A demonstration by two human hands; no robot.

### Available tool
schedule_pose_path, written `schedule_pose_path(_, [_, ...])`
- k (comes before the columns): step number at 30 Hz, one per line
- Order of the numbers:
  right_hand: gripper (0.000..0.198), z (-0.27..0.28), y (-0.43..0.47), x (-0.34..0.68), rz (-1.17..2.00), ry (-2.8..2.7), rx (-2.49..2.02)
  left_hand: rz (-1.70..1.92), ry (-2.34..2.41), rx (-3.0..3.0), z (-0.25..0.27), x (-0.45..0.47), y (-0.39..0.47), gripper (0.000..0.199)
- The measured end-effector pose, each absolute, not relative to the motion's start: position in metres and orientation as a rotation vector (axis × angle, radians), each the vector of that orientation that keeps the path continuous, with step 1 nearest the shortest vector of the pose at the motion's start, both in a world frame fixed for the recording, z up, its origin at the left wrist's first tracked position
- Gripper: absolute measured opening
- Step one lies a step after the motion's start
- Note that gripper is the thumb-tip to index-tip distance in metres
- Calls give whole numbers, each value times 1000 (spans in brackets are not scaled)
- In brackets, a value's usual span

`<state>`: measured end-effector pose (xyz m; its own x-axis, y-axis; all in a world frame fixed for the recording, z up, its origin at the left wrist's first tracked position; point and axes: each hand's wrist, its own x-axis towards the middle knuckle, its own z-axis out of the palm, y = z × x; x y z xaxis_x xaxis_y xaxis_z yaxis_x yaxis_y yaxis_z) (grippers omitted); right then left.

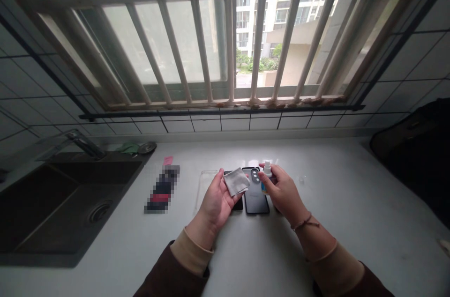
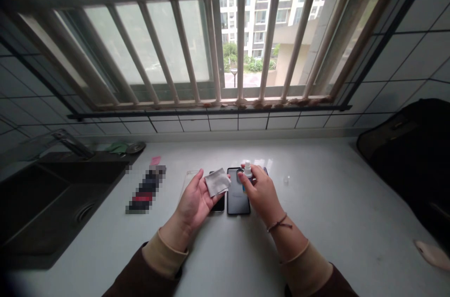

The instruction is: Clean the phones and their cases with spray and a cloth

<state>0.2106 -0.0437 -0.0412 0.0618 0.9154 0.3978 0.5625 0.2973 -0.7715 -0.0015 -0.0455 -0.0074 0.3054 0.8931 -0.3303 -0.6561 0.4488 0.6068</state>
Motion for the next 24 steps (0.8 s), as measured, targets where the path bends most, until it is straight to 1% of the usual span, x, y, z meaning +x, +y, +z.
schedule_pose_path(3, [42,-32,-31,210,506,-1578,-1367,1091,717,385,-6,-2,-45,58])
schedule_pose_path(8, [35,-20,16,200,520,-1605,-1317,1109,733,373,-5,-3,-45,55])
schedule_pose_path(14, [25,-30,73,173,559,-1701,-1368,1099,727,348,-6,-4,-44,57])
schedule_pose_path(24, [30,-50,92,154,588,-1799,-1446,1084,722,337,-6,-6,-44,53])
